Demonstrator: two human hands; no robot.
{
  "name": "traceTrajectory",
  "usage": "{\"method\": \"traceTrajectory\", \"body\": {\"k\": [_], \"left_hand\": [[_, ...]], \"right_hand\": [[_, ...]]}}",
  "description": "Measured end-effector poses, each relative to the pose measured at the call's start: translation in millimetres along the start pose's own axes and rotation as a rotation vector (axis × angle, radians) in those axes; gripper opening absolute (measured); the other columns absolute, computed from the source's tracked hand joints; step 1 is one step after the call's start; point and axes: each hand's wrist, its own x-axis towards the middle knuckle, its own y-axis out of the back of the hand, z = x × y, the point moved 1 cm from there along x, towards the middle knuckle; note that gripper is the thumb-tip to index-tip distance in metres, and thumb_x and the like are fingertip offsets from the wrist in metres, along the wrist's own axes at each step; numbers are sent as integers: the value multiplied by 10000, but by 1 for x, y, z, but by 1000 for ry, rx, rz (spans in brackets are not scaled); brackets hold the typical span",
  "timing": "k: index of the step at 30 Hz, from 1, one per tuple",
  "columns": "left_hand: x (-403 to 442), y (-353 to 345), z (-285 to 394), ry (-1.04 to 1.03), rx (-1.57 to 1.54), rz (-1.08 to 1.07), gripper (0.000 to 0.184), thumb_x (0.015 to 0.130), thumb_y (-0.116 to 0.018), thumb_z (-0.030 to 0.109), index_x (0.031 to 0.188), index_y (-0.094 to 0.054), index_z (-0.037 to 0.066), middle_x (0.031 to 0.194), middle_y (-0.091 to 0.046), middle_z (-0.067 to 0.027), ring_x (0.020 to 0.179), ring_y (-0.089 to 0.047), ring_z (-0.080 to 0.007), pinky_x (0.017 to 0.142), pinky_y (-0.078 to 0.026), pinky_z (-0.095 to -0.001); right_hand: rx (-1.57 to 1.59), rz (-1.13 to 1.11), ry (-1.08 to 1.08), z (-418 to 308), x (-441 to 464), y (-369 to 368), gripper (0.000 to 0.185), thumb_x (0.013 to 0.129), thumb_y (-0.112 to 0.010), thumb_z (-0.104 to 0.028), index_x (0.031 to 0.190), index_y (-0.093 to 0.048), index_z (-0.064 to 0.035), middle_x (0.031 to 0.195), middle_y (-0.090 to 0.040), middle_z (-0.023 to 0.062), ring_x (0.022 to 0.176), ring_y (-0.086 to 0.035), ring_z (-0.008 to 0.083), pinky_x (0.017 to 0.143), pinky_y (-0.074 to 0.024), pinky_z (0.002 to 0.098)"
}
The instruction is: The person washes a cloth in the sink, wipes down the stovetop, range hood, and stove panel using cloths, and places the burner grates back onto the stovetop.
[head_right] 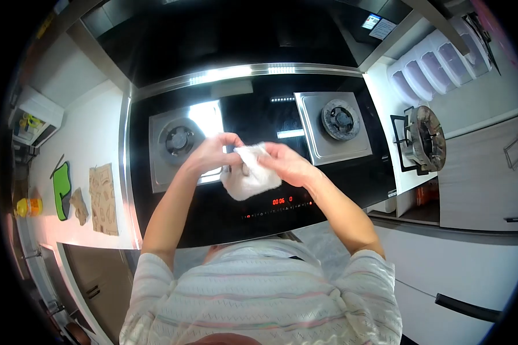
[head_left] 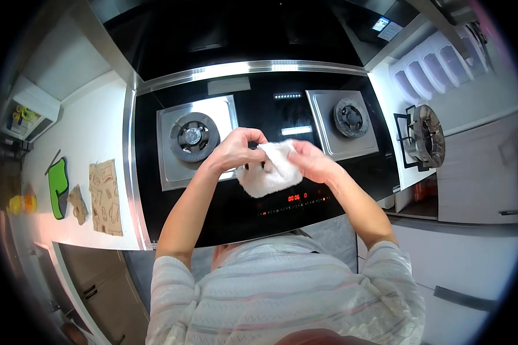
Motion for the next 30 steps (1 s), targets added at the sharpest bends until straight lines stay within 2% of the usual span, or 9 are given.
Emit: {"method": "traceTrajectory", "body": {"k": [6, 8, 10, 11, 14, 20, 23, 28, 30], "left_hand": [[34, -25, 14, -201, 166, -90, 200, 666, -685, 95, 849, -628, 36, 820, -601, -24, 784, -560, -115, 691, -463, -265], [43, -12, 7, -310, 67, 194, 178, 691, -694, 106, 851, -652, 41, 804, -602, -38, 747, -563, -117, 667, -464, -246], [29, 22, 22, 2, -118, 388, 172, 725, -669, 79, 895, -654, 61, 857, -605, -33, 783, -578, -121, 713, -473, -238], [26, 49, 4, -202, -40, 530, 155, 756, -630, 41, 907, -652, 71, 863, -607, -20, 781, -578, -108, 715, -474, -228], [-5, 138, -59, -190, -8, 883, 152, 768, -606, 0, 899, -653, 59, 845, -606, 10, 757, -549, -74, 701, -452, -215], [-131, 238, -178, 195, 955, 1383, 183, 758, -562, 112, 906, -639, 37, 926, -618, -135, 882, -577, -312, 817, -447, -384], [-162, 228, -194, 404, 1218, 1311, 282, 827, -534, 233, 1037, -599, 56, 1073, -573, -136, 1008, -515, -326, 875, -410, -408], [-156, 211, -191, 604, 1253, 1333, 357, 874, -489, 294, 1163, -547, 93, 1233, -492, -132, 1155, -418, -320, 957, -333, -452], [-154, 208, -190, 641, 1290, 1308, 366, 876, -489, 299, 1180, -540, 102, 1256, -475, -134, 1178, -401, -318, 971, -313, -461]], "right_hand": [[-562, -229, -203, -9, -4, 30, 334, 825, -649, -344, 936, -632, -29, 827, -597, -5, 775, -519, 77, 693, -405, 225], [-289, -19, -173, -23, -17, 63, 311, 837, -645, -287, 999, -614, -23, 899, -620, 18, 826, -560, 95, 738, -444, 248], [-62, 218, -36, -57, -37, 100, 313, 833, -650, -226, 1060, -589, -19, 975, -626, 44, 897, -591, 138, 799, -480, 300], [-27, 310, 90, -69, -45, 139, 310, 835, -643, -174, 1092, -568, -17, 1015, -618, 61, 942, -594, 173, 834, -488, 341], [40, 480, 383, -134, -74, 212, 342, 860, -589, -143, 1166, -506, -14, 1074, -592, 78, 961, -594, 193, 852, -483, 316], [-300, 780, 464, -236, -52, 343, 458, 801, -632, -286, 1195, -504, -91, 1064, -585, 85, 945, -588, 236, 767, -501, 455], [-515, 961, 412, -272, 4, 344, 515, 725, -663, -391, 1146, -556, -114, 1079, -584, 99, 1012, -549, 261, 801, -454, 463], [-1130, 665, 198, -283, 76, 203, 411, 719, -636, -319, 1022, -622, -41, 937, -647, 111, 855, -611, 207, 743, -478, 360], [-1206, 348, 15, -272, 138, 158, 312, 736, -655, -301, 884, -656, -27, 769, -661, 71, 625, -626, 150, 545, -496, 282]]}}
